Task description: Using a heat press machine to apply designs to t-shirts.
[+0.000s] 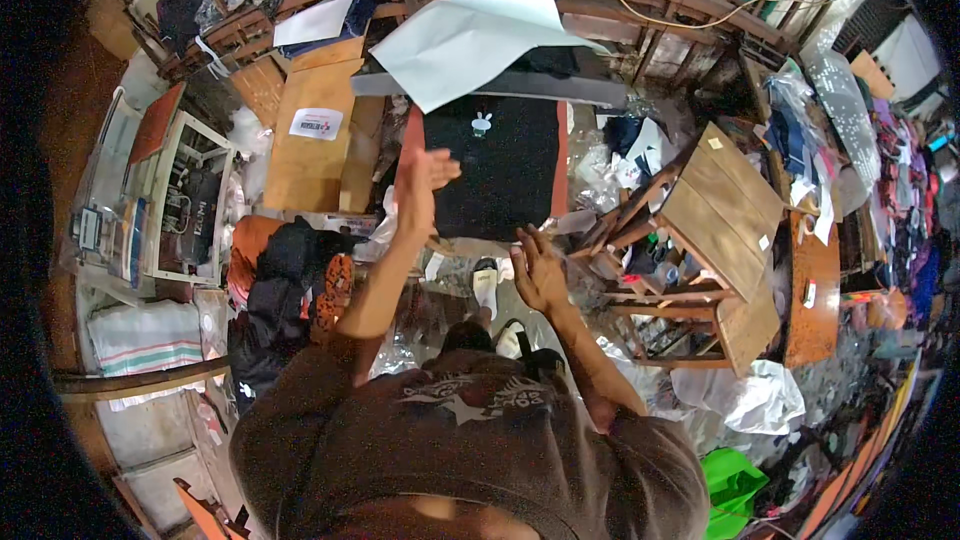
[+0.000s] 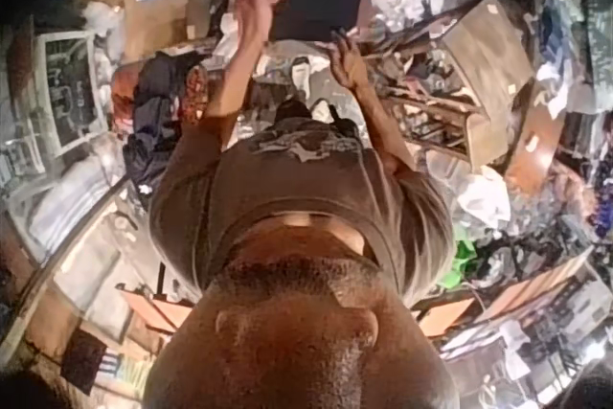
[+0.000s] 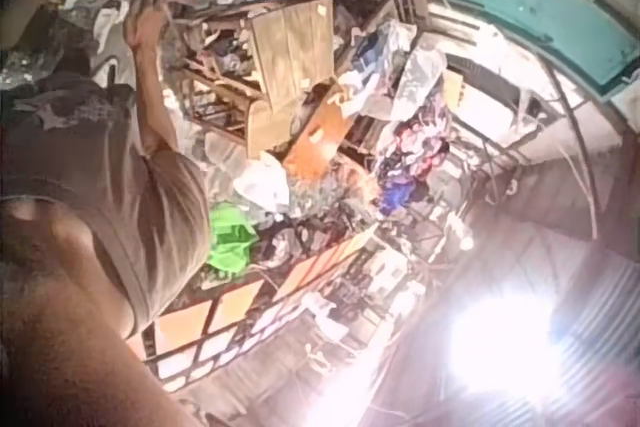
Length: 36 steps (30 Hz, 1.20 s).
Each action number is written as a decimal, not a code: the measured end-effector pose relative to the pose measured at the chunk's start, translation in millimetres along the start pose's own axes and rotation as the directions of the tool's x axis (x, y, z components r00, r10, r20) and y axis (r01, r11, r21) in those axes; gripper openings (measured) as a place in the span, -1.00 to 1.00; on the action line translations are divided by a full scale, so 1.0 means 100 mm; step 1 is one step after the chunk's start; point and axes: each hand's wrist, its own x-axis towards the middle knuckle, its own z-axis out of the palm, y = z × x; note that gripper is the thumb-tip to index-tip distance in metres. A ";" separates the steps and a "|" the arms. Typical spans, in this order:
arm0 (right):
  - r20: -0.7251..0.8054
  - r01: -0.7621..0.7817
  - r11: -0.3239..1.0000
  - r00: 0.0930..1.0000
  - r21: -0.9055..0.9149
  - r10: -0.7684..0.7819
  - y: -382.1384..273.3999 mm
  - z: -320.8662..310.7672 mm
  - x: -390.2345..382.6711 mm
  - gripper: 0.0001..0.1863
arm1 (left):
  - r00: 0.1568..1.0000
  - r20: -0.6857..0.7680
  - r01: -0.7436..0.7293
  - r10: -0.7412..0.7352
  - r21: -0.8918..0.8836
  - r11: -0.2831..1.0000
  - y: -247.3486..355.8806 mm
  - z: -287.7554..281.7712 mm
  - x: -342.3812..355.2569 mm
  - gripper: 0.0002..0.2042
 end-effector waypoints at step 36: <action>-0.011 -0.130 0.507 0.964 0.852 0.266 -0.21 -0.29 0.62 -0.71 | 0.889 -0.288 0.333 -0.356 -0.129 0.934 -0.85 -0.82 -1.86 -0.59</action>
